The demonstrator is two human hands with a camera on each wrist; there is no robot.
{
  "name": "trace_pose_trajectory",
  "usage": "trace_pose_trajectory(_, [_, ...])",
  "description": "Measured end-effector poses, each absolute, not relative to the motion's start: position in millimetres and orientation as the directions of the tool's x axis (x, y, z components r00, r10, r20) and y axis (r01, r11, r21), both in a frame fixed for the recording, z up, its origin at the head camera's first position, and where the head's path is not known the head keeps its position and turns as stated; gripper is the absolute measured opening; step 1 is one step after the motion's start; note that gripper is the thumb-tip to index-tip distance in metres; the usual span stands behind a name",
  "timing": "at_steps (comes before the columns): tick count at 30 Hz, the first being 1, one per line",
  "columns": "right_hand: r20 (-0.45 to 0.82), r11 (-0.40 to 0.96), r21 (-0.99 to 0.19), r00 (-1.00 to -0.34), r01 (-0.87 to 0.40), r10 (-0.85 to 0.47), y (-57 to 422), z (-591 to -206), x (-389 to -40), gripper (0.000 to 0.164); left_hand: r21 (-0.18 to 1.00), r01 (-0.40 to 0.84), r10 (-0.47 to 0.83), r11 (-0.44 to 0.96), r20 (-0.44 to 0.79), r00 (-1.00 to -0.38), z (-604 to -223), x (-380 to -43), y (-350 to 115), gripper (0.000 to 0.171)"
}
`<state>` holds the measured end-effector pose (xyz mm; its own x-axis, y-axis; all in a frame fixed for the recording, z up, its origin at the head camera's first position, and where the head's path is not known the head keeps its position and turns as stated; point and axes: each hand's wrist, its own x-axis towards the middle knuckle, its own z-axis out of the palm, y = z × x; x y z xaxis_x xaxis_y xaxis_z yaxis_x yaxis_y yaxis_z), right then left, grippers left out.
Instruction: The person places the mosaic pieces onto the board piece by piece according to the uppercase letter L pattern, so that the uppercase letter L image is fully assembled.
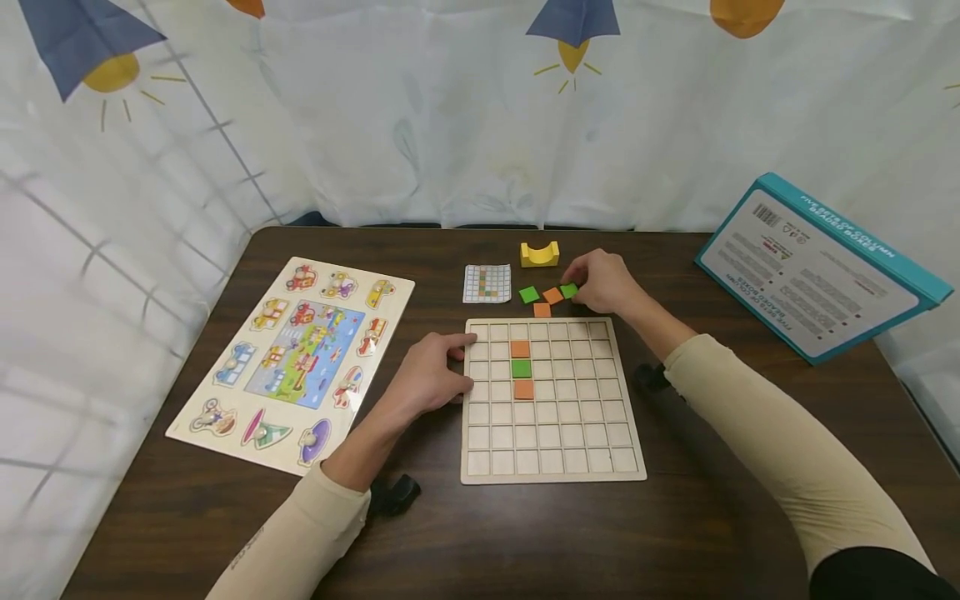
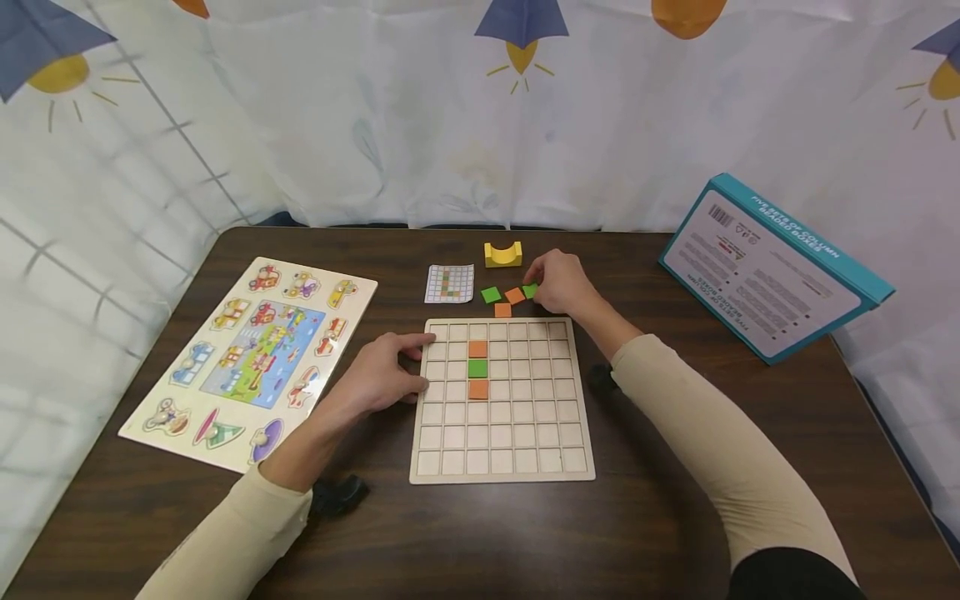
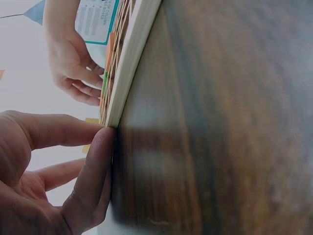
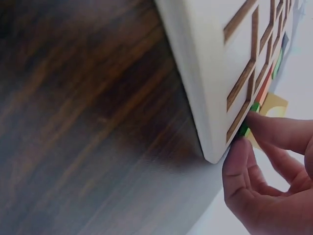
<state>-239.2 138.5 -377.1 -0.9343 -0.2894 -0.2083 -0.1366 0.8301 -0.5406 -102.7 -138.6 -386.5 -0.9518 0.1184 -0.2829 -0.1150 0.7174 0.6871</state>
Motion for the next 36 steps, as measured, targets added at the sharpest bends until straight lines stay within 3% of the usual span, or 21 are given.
trace_pose_trajectory(6, [-0.211,0.834,-0.535,-0.934,-0.136,-0.288,138.2,-373.5,-230.5,0.025,0.779,-0.199,0.11,0.594,-0.324,-0.94,-387.6,-101.7,-140.1,0.057])
trace_pose_trajectory(12, [-0.206,0.809,-0.571,-0.929,-0.142,-0.309,140.6,-368.2,-214.4,0.025,0.801,-0.21,0.111,0.56,-0.323,-0.94,-388.3,-102.2,-141.8,0.052])
trace_pose_trajectory(36, [-0.174,0.722,-0.672,-0.914,-0.161,-0.366,124.3,-349.8,-124.3,0.022,0.823,-0.27,0.116,0.499,-0.372,-0.921,-386.2,-106.4,-143.9,0.051])
